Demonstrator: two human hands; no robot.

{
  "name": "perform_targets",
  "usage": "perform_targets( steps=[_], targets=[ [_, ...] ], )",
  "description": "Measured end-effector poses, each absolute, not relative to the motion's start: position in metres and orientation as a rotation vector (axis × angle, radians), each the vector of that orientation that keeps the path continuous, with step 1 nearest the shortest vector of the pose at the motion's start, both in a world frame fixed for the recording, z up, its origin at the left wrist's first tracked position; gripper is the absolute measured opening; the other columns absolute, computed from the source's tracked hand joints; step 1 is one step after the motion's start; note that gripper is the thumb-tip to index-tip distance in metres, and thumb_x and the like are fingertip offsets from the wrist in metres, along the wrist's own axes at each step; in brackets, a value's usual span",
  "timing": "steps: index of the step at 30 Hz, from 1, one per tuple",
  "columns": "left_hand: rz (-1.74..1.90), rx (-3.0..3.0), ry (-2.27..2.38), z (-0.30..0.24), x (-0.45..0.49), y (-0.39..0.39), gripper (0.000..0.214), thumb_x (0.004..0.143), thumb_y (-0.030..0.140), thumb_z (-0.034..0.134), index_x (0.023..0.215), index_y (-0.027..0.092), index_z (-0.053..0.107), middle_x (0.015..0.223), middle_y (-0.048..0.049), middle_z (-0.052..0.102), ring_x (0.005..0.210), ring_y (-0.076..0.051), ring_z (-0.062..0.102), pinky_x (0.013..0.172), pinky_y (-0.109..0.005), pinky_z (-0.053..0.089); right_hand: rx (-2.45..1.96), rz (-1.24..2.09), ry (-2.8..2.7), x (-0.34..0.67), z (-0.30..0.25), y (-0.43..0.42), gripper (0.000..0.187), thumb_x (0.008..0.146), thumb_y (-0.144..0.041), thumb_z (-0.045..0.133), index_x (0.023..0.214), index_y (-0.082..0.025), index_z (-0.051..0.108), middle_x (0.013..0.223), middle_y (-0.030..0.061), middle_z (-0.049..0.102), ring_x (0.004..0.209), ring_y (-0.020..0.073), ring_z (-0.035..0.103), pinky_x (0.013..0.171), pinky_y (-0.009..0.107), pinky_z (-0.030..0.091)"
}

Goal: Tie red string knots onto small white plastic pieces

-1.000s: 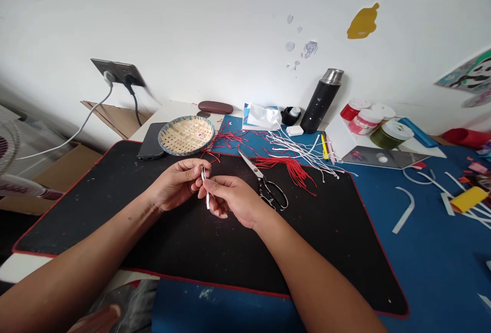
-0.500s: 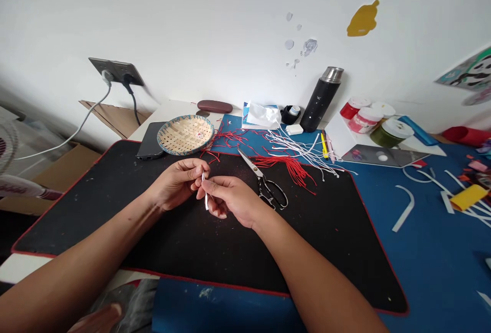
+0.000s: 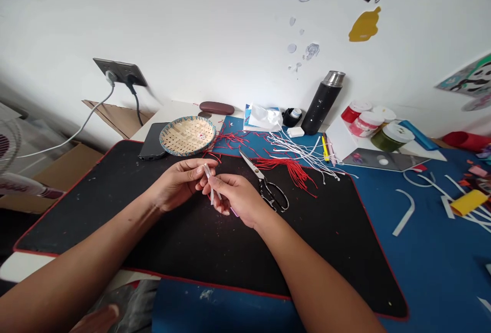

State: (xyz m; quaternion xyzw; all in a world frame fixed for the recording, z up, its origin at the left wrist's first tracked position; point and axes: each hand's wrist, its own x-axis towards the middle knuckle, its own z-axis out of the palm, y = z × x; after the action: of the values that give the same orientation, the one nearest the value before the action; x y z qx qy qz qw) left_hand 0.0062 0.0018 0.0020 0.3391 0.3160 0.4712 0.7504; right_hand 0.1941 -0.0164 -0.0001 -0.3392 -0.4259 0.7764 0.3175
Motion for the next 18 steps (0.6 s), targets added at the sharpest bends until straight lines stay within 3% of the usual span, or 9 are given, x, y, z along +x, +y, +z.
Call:
perform_targets(
  steps=[10,18],
  targets=[
    [1.022,0.756,0.668,0.0024,0.0067,0.0022,0.034,0.066,0.03,0.099,0.09,0.011,0.084,0.079,-0.0045,0.075,0.058,-0.008,0.06,0.054,-0.019,0.052,-0.868,2.06,-1.13,0.1937,0.0018,-0.0167,0.043,0.089,-0.058,0.075,0.082,-0.016,0.071,0.061,-0.0024,0.058,0.046,0.0073,0.046,0.041,0.02,0.027],
    [1.063,0.855,0.763,0.003,0.0063,0.002,0.031,0.07,0.034,0.097,0.088,0.012,0.083,0.073,-0.0051,0.074,0.056,-0.011,0.061,0.054,-0.023,0.05,-1.014,1.776,-1.46,0.1922,0.0031,-0.0183,0.045,0.094,-0.061,0.066,0.09,-0.017,0.069,0.067,-0.0022,0.059,0.049,0.0083,0.051,0.042,0.02,0.032]
  ],
)
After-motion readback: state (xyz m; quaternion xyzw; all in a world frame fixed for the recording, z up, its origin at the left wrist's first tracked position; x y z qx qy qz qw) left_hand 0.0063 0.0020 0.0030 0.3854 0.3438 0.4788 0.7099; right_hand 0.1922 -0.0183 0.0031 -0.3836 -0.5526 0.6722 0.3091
